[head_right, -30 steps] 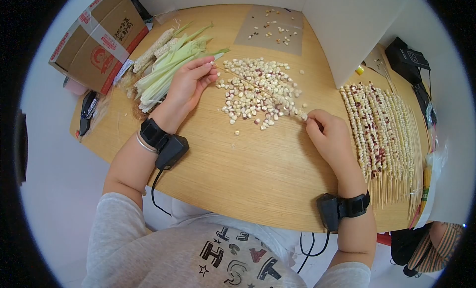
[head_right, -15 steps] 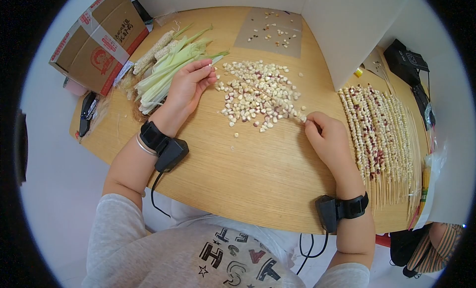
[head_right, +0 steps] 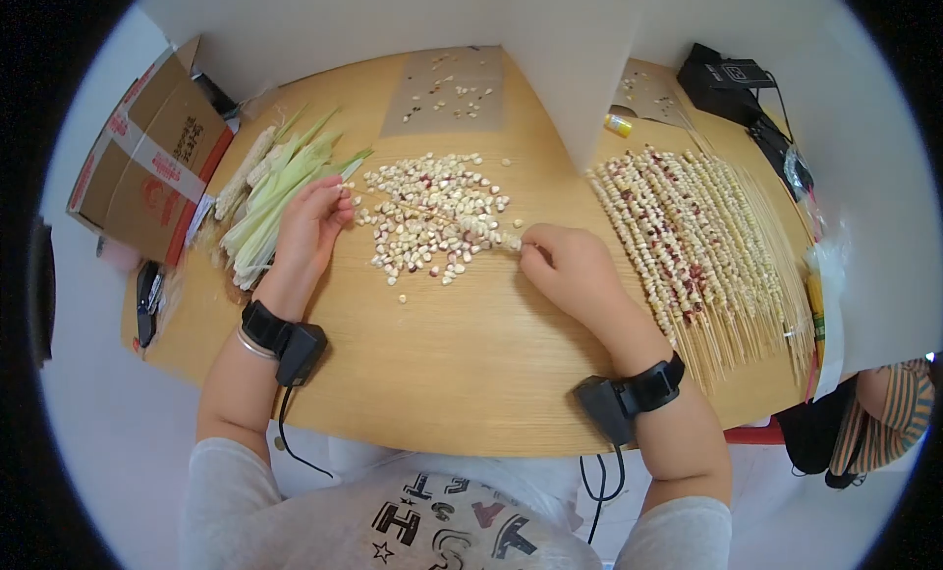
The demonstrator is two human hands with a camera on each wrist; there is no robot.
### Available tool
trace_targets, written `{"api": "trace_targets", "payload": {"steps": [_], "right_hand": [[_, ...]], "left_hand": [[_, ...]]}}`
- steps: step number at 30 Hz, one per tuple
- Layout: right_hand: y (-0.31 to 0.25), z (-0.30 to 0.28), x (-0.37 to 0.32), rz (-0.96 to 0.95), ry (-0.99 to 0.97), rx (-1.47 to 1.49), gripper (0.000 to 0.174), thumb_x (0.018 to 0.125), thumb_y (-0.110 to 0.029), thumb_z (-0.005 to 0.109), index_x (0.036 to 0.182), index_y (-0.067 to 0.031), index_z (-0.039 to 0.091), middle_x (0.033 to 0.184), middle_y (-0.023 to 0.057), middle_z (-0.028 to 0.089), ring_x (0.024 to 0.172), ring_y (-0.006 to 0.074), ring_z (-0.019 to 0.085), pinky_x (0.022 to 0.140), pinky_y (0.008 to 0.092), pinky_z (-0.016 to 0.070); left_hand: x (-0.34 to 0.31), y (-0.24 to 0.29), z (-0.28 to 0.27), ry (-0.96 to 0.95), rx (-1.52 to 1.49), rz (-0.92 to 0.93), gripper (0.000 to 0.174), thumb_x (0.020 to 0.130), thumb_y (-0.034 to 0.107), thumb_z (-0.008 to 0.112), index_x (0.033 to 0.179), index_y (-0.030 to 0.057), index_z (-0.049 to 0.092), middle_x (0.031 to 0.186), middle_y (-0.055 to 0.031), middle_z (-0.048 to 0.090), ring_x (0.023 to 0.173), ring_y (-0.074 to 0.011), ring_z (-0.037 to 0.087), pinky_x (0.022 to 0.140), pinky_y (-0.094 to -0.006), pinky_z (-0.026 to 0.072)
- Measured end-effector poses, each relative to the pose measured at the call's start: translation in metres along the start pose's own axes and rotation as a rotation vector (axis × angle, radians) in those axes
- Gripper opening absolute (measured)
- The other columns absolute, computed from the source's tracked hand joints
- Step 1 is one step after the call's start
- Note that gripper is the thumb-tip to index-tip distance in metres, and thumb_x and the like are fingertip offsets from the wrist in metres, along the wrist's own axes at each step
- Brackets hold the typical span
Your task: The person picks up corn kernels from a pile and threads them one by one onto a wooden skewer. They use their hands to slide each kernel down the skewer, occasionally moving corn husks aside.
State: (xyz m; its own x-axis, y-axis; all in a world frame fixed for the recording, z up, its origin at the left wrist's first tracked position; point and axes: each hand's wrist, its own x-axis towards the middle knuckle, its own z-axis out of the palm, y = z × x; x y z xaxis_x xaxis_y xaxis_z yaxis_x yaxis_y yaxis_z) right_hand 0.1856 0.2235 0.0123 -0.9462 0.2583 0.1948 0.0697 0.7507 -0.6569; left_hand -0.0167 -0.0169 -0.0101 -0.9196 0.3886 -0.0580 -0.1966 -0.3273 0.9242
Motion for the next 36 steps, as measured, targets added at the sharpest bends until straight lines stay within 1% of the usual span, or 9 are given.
{"api": "trace_targets", "payload": {"steps": [2, 5, 7, 10, 17, 26, 28, 34, 36], "right_hand": [[0.0052, 0.0017, 0.0007, -0.063, 0.018, -0.007, 0.017, 0.079, -0.017, 0.052, 0.081, -0.0030, 0.062, 0.071, 0.0166, 0.060, 0.066, 0.0327, 0.058, 0.061, 0.0396, 0.0455], [0.0023, 0.0002, 0.0011, 0.002, -0.019, -0.011, 0.018, 0.079, -0.019, 0.051, 0.082, -0.0037, 0.062, 0.071, 0.0169, 0.061, 0.067, 0.0338, 0.058, 0.062, 0.0406, 0.0457], [0.0029, -0.0001, 0.0014, 0.035, -0.037, -0.014, 0.019, 0.079, -0.019, 0.051, 0.082, -0.0037, 0.062, 0.072, 0.0171, 0.061, 0.067, 0.0342, 0.058, 0.062, 0.0408, 0.0456], [0.0081, 0.0012, 0.0033, -0.042, -0.012, -0.016, 0.019, 0.079, -0.019, 0.051, 0.082, -0.0035, 0.061, 0.070, 0.0170, 0.060, 0.066, 0.0338, 0.058, 0.061, 0.0407, 0.0453], [0.0007, -0.0023, 0.0017, 0.016, -0.051, -0.008, 0.017, 0.080, -0.018, 0.051, 0.083, -0.0035, 0.060, 0.069, 0.0166, 0.059, 0.065, 0.0334, 0.057, 0.061, 0.0405, 0.0449], [0.0035, -0.0019, 0.0019, -0.017, -0.052, -0.028, 0.017, 0.081, -0.018, 0.051, 0.083, -0.0038, 0.060, 0.071, 0.0162, 0.060, 0.066, 0.0325, 0.058, 0.061, 0.0399, 0.0449], [0.0027, -0.0014, 0.0026, -0.033, -0.043, -0.025, 0.017, 0.081, -0.018, 0.051, 0.083, -0.0037, 0.060, 0.071, 0.0162, 0.060, 0.066, 0.0325, 0.058, 0.061, 0.0397, 0.0449], [0.0043, 0.0011, 0.0022, -0.027, -0.048, -0.006, 0.016, 0.081, -0.018, 0.052, 0.084, -0.0038, 0.060, 0.070, 0.0164, 0.059, 0.065, 0.0317, 0.058, 0.060, 0.0385, 0.0446], [-0.0005, -0.0020, 0.0013, 0.020, -0.050, -0.001, 0.016, 0.080, -0.017, 0.053, 0.084, -0.0038, 0.061, 0.068, 0.0161, 0.059, 0.064, 0.0303, 0.058, 0.058, 0.0375, 0.0446]], "left_hand": [[0.0052, 0.0013, -0.0011, 0.008, -0.003, 0.011, 0.018, 0.084, 0.001, 0.052, 0.100, -0.0049, 0.052, 0.082, -0.0094, 0.057, 0.072, -0.0147, 0.055, 0.062, -0.0241, 0.0477], [0.0045, -0.0002, -0.0041, 0.059, 0.003, 0.015, 0.016, 0.084, 0.000, 0.051, 0.098, -0.0048, 0.052, 0.081, -0.0096, 0.057, 0.071, -0.0148, 0.055, 0.061, -0.0246, 0.0480], [0.0043, 0.0000, -0.0041, 0.005, 0.066, 0.002, 0.016, 0.084, 0.001, 0.050, 0.100, -0.0026, 0.051, 0.086, -0.0095, 0.057, 0.073, -0.0149, 0.056, 0.065, -0.0259, 0.0492], [0.0027, 0.0021, 0.0017, 0.024, 0.058, -0.019, 0.015, 0.085, 0.001, 0.050, 0.100, -0.0018, 0.051, 0.085, -0.0092, 0.057, 0.072, -0.0144, 0.055, 0.064, -0.0254, 0.0488], [0.0080, -0.0010, -0.0057, -0.070, 0.101, -0.013, 0.015, 0.087, 0.004, 0.050, 0.101, -0.0015, 0.051, 0.082, -0.0089, 0.057, 0.070, -0.0144, 0.056, 0.063, -0.0250, 0.0490], [0.0052, 0.0026, 0.0016, 0.013, 0.086, -0.028, 0.021, 0.090, 0.005, 0.041, 0.107, -0.0050, 0.048, 0.082, -0.0123, 0.057, 0.069, -0.0172, 0.056, 0.060, -0.0251, 0.0482], [0.0057, 0.0037, -0.0022, -0.015, 0.106, -0.044, 0.024, 0.090, 0.006, 0.040, 0.110, -0.0048, 0.048, 0.085, -0.0127, 0.058, 0.073, -0.0179, 0.057, 0.065, -0.0269, 0.0499], [0.0029, 0.0056, 0.0015, 0.006, 0.091, -0.062, 0.025, 0.090, 0.005, 0.041, 0.112, -0.0065, 0.048, 0.090, -0.0146, 0.058, 0.077, -0.0197, 0.058, 0.068, -0.0286, 0.0504], [0.0033, 0.0048, 0.0001, 0.003, 0.090, -0.064, 0.025, 0.090, 0.004, 0.041, 0.112, -0.0066, 0.047, 0.091, -0.0147, 0.058, 0.078, -0.0196, 0.058, 0.069, -0.0284, 0.0506]]}}
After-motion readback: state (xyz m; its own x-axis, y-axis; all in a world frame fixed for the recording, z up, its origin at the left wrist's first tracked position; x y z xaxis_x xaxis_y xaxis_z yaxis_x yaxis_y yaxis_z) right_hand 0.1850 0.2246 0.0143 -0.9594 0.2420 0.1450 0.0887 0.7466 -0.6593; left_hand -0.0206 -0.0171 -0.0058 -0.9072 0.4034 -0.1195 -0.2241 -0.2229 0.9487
